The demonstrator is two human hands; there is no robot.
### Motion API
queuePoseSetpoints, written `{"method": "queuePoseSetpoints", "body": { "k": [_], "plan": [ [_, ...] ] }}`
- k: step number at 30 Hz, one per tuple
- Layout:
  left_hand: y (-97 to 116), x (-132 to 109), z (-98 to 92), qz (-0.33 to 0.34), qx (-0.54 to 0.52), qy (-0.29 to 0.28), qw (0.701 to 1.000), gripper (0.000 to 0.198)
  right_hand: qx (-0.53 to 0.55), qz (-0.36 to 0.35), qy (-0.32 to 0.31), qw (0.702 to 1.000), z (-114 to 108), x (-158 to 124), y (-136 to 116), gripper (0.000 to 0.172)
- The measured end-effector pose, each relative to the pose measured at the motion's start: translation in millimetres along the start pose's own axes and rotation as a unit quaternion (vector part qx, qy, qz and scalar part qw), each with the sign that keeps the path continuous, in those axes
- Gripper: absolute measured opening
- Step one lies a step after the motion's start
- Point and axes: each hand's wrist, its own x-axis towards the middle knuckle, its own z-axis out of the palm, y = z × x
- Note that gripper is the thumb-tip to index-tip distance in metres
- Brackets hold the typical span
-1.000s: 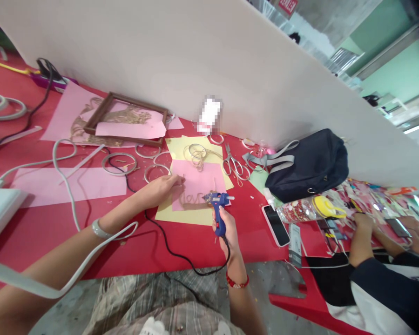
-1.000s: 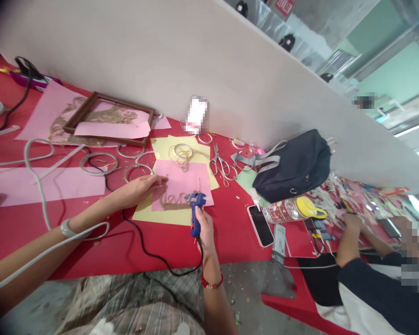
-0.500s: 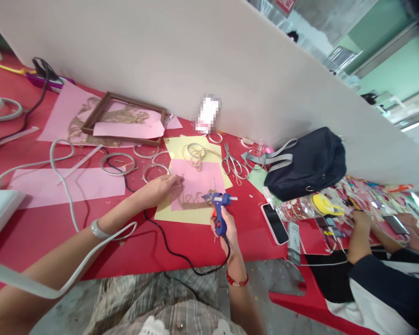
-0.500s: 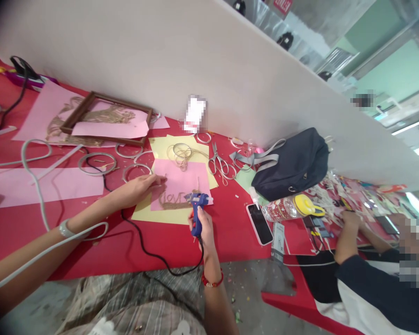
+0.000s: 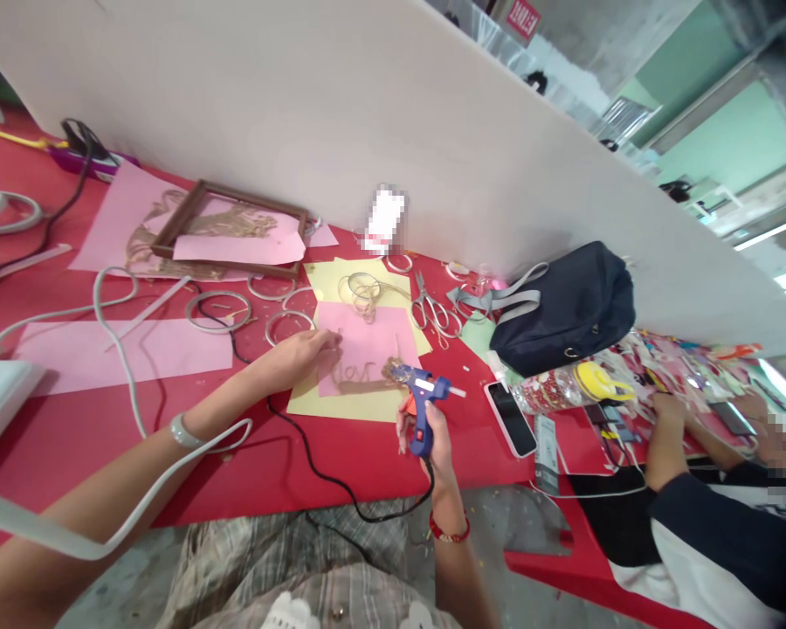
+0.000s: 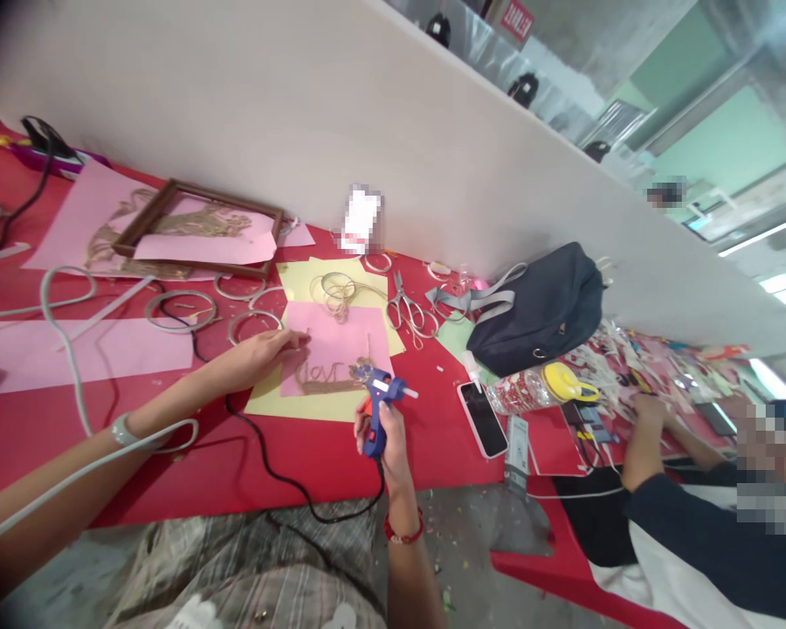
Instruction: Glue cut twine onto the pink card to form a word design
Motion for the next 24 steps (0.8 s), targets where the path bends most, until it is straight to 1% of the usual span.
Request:
{"method": "queuePoseSetpoints", "body": {
  "k": [3, 7, 14, 20, 24],
  "plan": [
    [-1, 1, 0.9, 0.001, 0.005, -0.001, 1.0, 0.033, -0.026, 0.012, -0.004, 1.0, 5, 11, 11, 0.055],
    [-1, 1, 2.4, -0.001, 0.0, 0.0, 1.0, 0.032, -0.048, 0.004, 0.008, 0.999, 8, 18, 18, 0.055],
    [2, 1, 1.3, -0.011, -0.019, 0.008, 1.0, 0.03, -0.07, 0.002, 0.016, 0.997, 6, 17, 16, 0.053],
    [0, 0, 2.3, 0.004, 0.012, -0.004, 1.0, 0.035, -0.073, -0.003, 0.013, 0.997, 7, 18, 15, 0.052],
    [1, 0, 1.9, 0.005, 0.008, 0.003, 1.0, 0.034, -0.087, -0.001, 0.017, 0.996, 9, 17, 9, 0.054]
  ]
}}
